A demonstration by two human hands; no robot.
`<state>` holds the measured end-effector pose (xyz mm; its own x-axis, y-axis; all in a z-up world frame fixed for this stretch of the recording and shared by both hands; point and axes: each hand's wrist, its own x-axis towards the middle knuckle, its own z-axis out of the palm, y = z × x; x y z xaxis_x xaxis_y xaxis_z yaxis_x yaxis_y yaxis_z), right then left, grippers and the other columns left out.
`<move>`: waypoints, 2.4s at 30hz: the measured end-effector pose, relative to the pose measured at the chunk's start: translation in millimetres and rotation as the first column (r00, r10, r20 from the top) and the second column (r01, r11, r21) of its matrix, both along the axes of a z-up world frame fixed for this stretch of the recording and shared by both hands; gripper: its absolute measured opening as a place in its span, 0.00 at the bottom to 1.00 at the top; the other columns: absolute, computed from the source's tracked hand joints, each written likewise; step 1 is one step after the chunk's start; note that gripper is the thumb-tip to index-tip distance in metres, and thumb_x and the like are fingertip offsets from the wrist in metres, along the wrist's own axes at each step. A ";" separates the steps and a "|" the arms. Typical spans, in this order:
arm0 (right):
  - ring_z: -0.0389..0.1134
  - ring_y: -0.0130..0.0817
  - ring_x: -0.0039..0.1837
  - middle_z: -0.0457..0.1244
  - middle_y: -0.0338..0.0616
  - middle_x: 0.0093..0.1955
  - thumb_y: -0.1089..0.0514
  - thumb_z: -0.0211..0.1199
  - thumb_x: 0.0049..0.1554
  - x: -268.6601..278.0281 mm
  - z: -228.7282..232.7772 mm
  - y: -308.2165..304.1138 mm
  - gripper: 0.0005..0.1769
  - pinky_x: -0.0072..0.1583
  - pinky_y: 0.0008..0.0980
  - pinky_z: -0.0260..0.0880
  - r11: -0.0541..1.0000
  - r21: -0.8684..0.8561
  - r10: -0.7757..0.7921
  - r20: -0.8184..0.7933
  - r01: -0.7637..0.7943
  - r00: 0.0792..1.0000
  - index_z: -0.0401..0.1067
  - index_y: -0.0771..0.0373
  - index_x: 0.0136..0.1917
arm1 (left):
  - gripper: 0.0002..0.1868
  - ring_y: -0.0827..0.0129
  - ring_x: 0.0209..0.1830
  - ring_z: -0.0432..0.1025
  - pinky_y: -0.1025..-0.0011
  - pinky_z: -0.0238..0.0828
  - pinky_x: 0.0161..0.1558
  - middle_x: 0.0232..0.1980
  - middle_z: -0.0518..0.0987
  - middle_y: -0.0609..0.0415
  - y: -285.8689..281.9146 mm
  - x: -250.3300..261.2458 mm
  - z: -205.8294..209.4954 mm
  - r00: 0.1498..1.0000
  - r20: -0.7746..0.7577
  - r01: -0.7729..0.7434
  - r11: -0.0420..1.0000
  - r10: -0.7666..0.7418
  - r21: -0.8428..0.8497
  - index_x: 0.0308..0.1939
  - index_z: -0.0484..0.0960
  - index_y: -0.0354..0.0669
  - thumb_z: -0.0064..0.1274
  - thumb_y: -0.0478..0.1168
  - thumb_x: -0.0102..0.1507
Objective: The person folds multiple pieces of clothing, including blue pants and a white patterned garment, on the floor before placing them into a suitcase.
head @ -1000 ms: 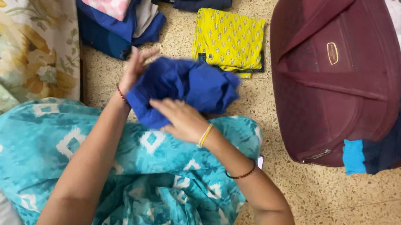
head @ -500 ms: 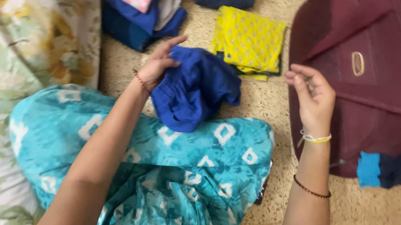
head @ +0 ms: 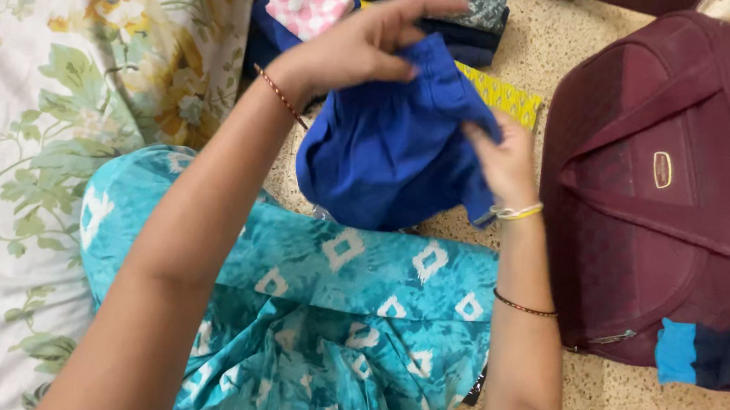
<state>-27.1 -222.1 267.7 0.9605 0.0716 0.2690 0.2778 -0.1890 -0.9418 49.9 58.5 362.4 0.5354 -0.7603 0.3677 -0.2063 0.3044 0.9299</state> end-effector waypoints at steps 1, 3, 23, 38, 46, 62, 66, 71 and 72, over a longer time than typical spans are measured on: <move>0.70 0.25 0.56 0.70 0.40 0.56 0.66 0.64 0.63 -0.1 2.9 -3.3 0.13 0.61 0.26 0.70 0.993 0.104 -0.044 -0.032 0.047 0.999 0.77 0.67 0.62 | 0.43 0.77 0.59 0.75 0.76 0.73 0.64 0.63 0.76 0.57 6.4 7.5 1.5 0.996 0.072 -0.051 0.998 0.047 0.046 0.77 0.56 0.37 0.54 0.23 0.60; 0.71 0.26 0.57 0.70 0.41 0.57 0.66 0.62 0.64 -4.3 16.6 -12.9 0.13 0.62 0.26 0.70 0.958 0.281 -0.042 -0.060 0.057 0.997 0.76 0.68 0.62 | 0.44 0.75 0.57 0.76 0.74 0.73 0.62 0.55 0.83 0.54 22.1 19.3 -4.7 0.968 0.221 -0.152 0.980 0.122 0.127 0.81 0.53 0.38 0.63 0.28 0.67; 0.63 0.24 0.48 0.64 0.40 0.48 0.51 0.68 0.68 -60.9 80.6 -9.5 0.19 0.54 0.21 0.63 0.980 0.186 0.047 0.151 -0.076 0.987 0.69 0.70 0.58 | 0.11 0.79 0.48 0.74 0.76 0.72 0.56 0.45 0.82 0.62 -60.2 17.8 -45.2 0.998 0.057 0.030 0.993 -0.024 -0.113 0.47 0.79 0.36 0.60 0.41 0.68; 0.67 0.25 0.54 0.67 0.40 0.53 0.63 0.74 0.66 -24.1 166.6 -33.1 0.11 0.63 0.26 0.70 0.985 -0.088 0.166 0.284 -0.146 0.944 0.73 0.63 0.55 | 0.27 0.66 0.25 0.68 0.65 0.65 0.34 0.25 0.72 0.52 9.8 7.7 34.9 0.630 0.745 -0.532 0.821 0.222 0.205 0.30 0.78 0.35 0.66 0.56 0.66; 0.71 0.39 0.63 0.67 0.49 0.62 0.53 0.68 0.64 -35.7 178.3 -170.2 0.17 0.70 0.37 0.74 0.802 0.598 -0.126 0.194 -0.015 0.973 0.73 0.67 0.60 | 0.12 0.77 0.37 0.76 0.71 0.73 0.44 0.37 0.83 0.55 122.4 36.3 3.3 0.721 0.583 -0.558 0.813 0.374 0.168 0.39 0.85 0.39 0.63 0.45 0.68; 0.66 0.17 0.47 0.68 0.35 0.47 0.57 0.69 0.72 -16.2 160.9 -7.5 0.11 0.51 0.18 0.66 0.982 -0.103 0.170 0.098 -0.160 0.981 0.73 0.68 0.53 | 0.24 0.57 0.33 0.78 0.63 0.73 0.39 0.33 0.82 0.47 -81.6 -51.1 16.5 0.639 0.535 -0.663 0.748 0.553 0.019 0.41 0.86 0.39 0.69 0.56 0.56; 0.70 0.21 0.52 0.70 0.38 0.54 0.60 0.68 0.61 -36.1 152.3 -25.2 0.14 0.57 0.23 0.72 0.956 -0.124 0.246 -0.158 -0.266 0.956 0.74 0.68 0.59 | 0.21 0.63 0.32 0.81 0.67 0.75 0.37 0.32 0.84 0.52 -60.4 -6.9 19.6 0.617 0.604 -0.536 0.831 0.505 -0.148 0.34 0.85 0.40 0.73 0.52 0.51; 0.71 0.25 0.54 0.70 0.44 0.55 0.62 0.67 0.63 -46.2 141.5 -57.9 0.15 0.60 0.25 0.71 0.969 -0.046 0.226 -0.217 -0.241 0.950 0.74 0.72 0.60 | 0.19 0.63 0.31 0.78 0.65 0.71 0.34 0.32 0.82 0.50 -9.9 51.6 6.7 0.509 0.759 -0.708 0.699 0.407 0.099 0.34 0.83 0.40 0.73 0.49 0.53; 0.70 0.26 0.55 0.70 0.45 0.55 0.62 0.66 0.65 -47.3 143.2 -68.4 0.13 0.61 0.25 0.71 0.973 0.003 0.225 -0.192 -0.229 0.955 0.74 0.74 0.60 | 0.16 0.65 0.31 0.78 0.66 0.71 0.34 0.33 0.83 0.52 -0.7 63.8 -2.7 0.556 0.727 -0.730 0.655 0.404 0.194 0.34 0.82 0.41 0.71 0.47 0.57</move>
<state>-74.5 -290.5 410.8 0.9514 0.2972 0.0801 0.1325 -0.1604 -0.9781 113.7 57.8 359.7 0.7067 -0.5163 0.4837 -0.7065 -0.4778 0.5222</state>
